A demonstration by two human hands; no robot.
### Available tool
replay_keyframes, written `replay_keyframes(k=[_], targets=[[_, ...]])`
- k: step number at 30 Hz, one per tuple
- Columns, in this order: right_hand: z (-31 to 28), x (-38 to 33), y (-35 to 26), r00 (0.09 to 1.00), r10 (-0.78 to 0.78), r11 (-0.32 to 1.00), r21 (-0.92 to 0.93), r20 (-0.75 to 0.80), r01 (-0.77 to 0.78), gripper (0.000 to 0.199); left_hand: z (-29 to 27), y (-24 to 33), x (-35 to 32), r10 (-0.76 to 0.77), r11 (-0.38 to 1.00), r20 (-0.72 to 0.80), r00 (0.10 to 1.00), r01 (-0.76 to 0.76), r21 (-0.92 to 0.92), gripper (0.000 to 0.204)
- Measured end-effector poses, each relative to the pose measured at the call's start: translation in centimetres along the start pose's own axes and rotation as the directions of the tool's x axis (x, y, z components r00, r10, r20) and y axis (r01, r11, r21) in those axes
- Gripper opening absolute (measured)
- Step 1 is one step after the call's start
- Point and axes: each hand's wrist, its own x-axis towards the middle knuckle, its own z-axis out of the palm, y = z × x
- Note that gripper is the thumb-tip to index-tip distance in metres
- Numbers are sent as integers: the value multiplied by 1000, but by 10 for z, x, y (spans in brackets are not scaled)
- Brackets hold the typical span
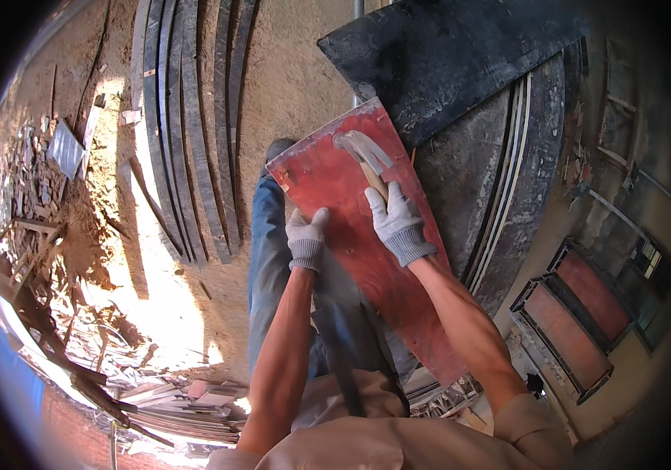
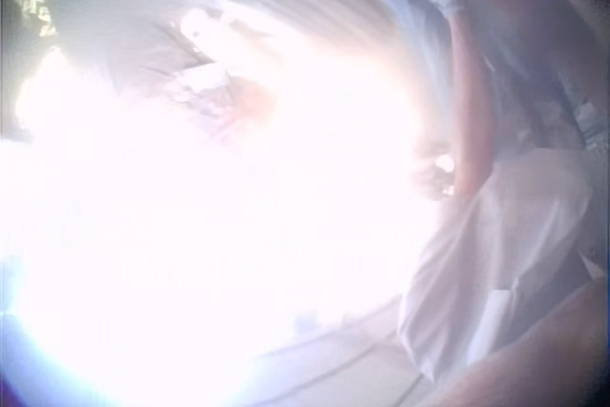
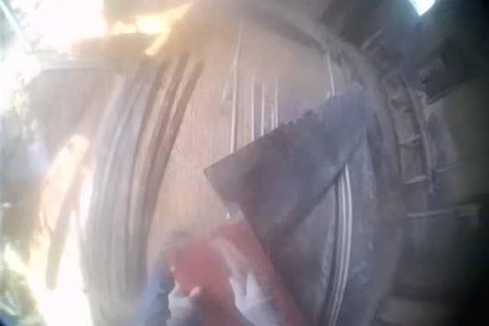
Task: The person repeatedly strikes a red rectangular wooden board with a hammer while holding it with gloved hands. The board is flipped and repositioned several times during the process.
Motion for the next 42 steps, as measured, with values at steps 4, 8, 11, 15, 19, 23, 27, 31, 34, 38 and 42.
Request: replay_keyframes(k=[4, 8, 11, 15, 19, 23, 27, 31, 34, 38, 42], targets=[[30, 4, 10, 846, -146, 928, 225, -513, 297, 43, -15, -4, -2, -44, 991, -129, 991, 60, 120, 34], [27, 6, 7, 989, -111, 992, 56, -98, 117, 41, -30, -9, -6, -58, 991, -109, 992, 70, 110, 37], [-8, 5, -6, 978, -95, 982, 145, -187, 123, 41, -36, -13, -8, 11, 1000, -30, 999, -10, 22, 39], [-63, 16, -4, 935, 68, 945, 322, -349, 51, 42, -35, -14, -4, -36, 999, -70, 997, 38, 22, 33], [-72, 34, 1, 954, 161, 908, 416, -253, -43, 46, -31, -9, -3, -71, 995, -92, 993, 76, 57, 32], [-64, 37, 2, 976, 168, 971, 149, 136, -188, 52, -29, -4, -1, -79, 981, -113, 990, 98, 169, 35], [-64, 37, 6, 912, 405, 874, 321, -66, -364, 62, -28, -5, 1, -78, 983, -99, 992, 93, 158, 31], [-62, 49, 15, 988, 118, 990, 62, 97, -124, 69, -27, -3, 2, -24, 988, -100, 995, 39, 149, 33], [-58, 51, 17, 961, 207, 977, 11, 180, -213, 65, -26, -1, 1, 0, 990, -136, 991, 19, 138, 33], [-63, 49, 2, 955, 282, 903, 361, -88, -234, 67, -26, 0, -2, -81, 946, -123, 989, 115, 302, 33], [-72, 57, -8, 990, 126, 992, 17, 60, -127, 68, -25, 1, -2, -88, 989, -147, 985, 104, 108, 32]])
